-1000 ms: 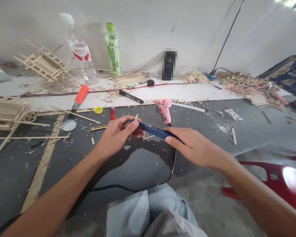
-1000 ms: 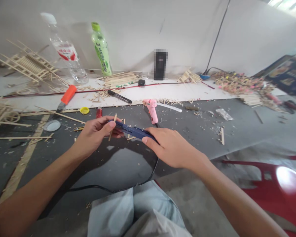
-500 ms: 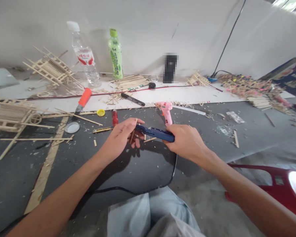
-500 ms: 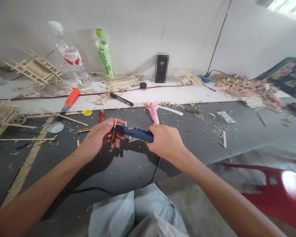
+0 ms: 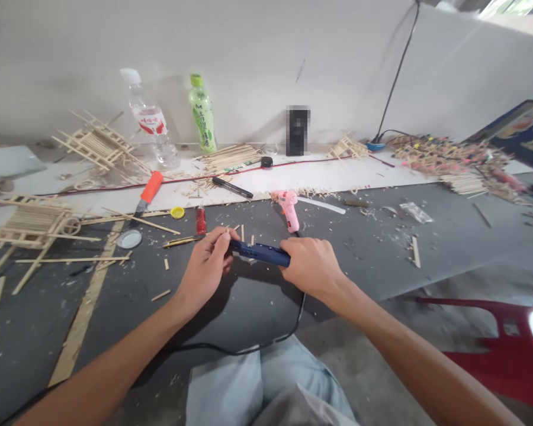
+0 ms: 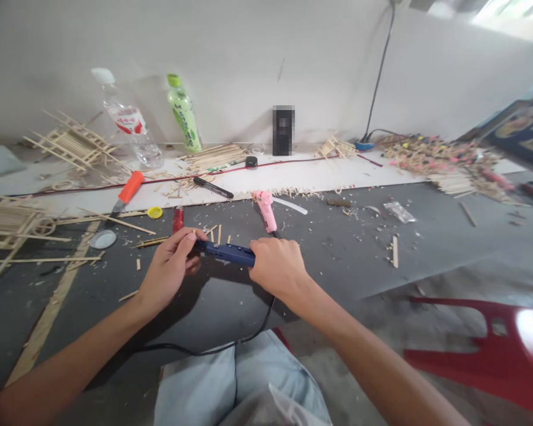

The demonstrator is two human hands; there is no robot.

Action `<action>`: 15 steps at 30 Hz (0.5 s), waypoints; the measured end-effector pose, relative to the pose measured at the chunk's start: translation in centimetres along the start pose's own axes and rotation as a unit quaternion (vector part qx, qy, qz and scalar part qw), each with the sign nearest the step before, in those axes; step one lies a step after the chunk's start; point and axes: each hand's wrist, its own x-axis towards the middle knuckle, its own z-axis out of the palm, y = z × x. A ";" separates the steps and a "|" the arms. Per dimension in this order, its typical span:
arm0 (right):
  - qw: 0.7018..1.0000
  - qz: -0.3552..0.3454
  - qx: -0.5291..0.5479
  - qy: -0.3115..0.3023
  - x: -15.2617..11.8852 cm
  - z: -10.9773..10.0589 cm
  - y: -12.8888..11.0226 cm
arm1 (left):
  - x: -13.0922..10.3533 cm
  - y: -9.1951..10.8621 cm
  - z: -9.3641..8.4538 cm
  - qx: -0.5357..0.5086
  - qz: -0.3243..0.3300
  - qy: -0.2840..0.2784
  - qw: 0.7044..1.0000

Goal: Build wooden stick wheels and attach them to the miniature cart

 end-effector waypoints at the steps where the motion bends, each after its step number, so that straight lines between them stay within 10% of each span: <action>1: 1.000 -0.002 0.001 0.000 -0.2 0.0 0.3 | -0.2 0.0 0.3 0.003 0.000 0.000 1.000; 10: 0.999 0.024 0.009 0.035 -1.8 -0.2 2.8 | -2.4 1.6 3.3 0.045 0.020 0.009 0.999; 15: 0.996 0.052 0.021 0.069 -3.5 0.3 5.5 | -1.8 5.0 0.2 0.165 0.112 0.078 0.977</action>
